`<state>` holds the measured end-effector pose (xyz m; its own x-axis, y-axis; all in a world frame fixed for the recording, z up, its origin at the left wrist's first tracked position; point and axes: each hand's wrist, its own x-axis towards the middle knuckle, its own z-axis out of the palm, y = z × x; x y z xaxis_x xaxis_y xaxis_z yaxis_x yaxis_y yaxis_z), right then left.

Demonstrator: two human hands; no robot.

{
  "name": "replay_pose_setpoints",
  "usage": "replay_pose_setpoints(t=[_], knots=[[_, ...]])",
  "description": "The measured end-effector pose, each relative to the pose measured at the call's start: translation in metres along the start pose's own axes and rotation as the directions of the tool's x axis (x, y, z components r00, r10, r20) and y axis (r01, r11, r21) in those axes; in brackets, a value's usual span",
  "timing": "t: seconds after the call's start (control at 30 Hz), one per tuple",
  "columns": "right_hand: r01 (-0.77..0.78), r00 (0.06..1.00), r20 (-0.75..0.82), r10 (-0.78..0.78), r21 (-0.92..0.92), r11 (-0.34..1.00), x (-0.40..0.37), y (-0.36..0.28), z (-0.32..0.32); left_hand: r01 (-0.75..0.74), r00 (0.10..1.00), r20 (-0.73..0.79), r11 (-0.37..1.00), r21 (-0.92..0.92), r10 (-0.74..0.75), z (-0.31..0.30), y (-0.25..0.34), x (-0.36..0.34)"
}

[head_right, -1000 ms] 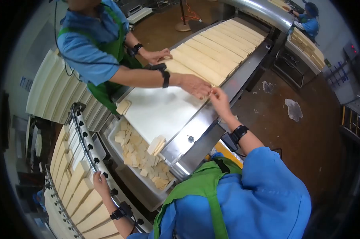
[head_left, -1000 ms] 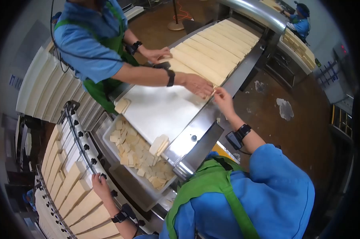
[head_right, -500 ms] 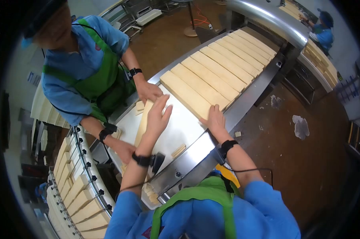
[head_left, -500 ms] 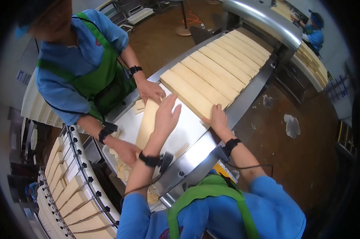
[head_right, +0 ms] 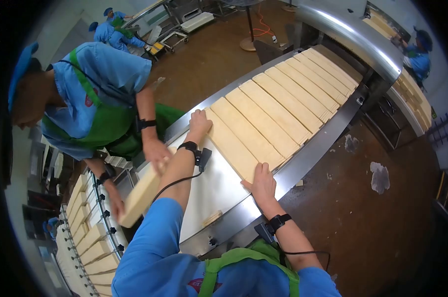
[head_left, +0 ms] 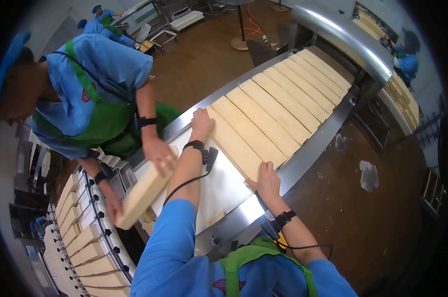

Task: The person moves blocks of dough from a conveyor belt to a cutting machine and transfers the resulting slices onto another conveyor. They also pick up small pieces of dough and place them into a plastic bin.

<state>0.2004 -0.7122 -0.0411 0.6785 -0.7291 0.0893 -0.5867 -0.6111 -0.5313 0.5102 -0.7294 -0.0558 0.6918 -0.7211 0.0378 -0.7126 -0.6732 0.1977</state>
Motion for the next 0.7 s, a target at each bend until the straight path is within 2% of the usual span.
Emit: replay_pose_setpoints(t=[0.1,0.13,0.2,0.27,0.33,0.43,0.5,0.57,0.63,0.7], knots=[[0.036,0.999,-0.029,-0.035,0.031,0.999,-0.003,0.002,0.002,0.009,0.99,0.139,0.995,0.098,-0.023,-0.014,-0.005,-0.007],[0.047,0.999,0.014,-0.047,0.035,0.998,-0.001,0.002,0.002,0.016,0.983,0.18,0.99,0.139,-0.042,-0.017,-0.01,-0.008],[0.068,0.992,0.102,-0.072,0.034,0.997,-0.002,0.0,-0.003,0.116,0.977,0.161,0.982,0.149,-0.14,-0.027,-0.026,-0.028],[0.176,0.965,0.183,-0.185,0.064,0.982,-0.002,-0.004,-0.006,0.21,0.957,0.164,0.963,0.169,-0.238,-0.044,-0.051,-0.061],[0.262,0.904,0.318,-0.286,0.117,0.958,0.003,-0.007,-0.002,0.311,0.931,0.147,0.936,0.163,-0.335,-0.063,-0.082,-0.109],[0.275,0.852,0.404,-0.334,0.197,0.941,0.015,-0.01,0.007,0.442,0.883,0.123,0.891,0.099,-0.452,-0.082,-0.114,-0.193],[0.292,0.82,0.48,-0.313,0.12,0.949,0.023,-0.018,0.024,0.477,0.867,0.041,0.802,-0.36,-0.497,-0.07,-0.136,-0.251],[0.406,0.779,0.456,-0.43,0.155,0.901,0.03,-0.028,0.04,0.367,0.809,-0.077,0.604,-0.707,-0.582,-0.04,-0.159,-0.295],[0.513,0.752,0.385,-0.535,0.169,0.842,0.018,-0.063,0.059,0.137,0.703,-0.21,0.419,-0.898,-0.679,-0.009,-0.188,-0.331],[0.609,0.734,0.263,-0.627,0.155,0.778,-0.007,-0.107,0.063,-0.005,0.554,-0.256,0.304,-0.953,-0.793,-0.027,-0.212,-0.375]])
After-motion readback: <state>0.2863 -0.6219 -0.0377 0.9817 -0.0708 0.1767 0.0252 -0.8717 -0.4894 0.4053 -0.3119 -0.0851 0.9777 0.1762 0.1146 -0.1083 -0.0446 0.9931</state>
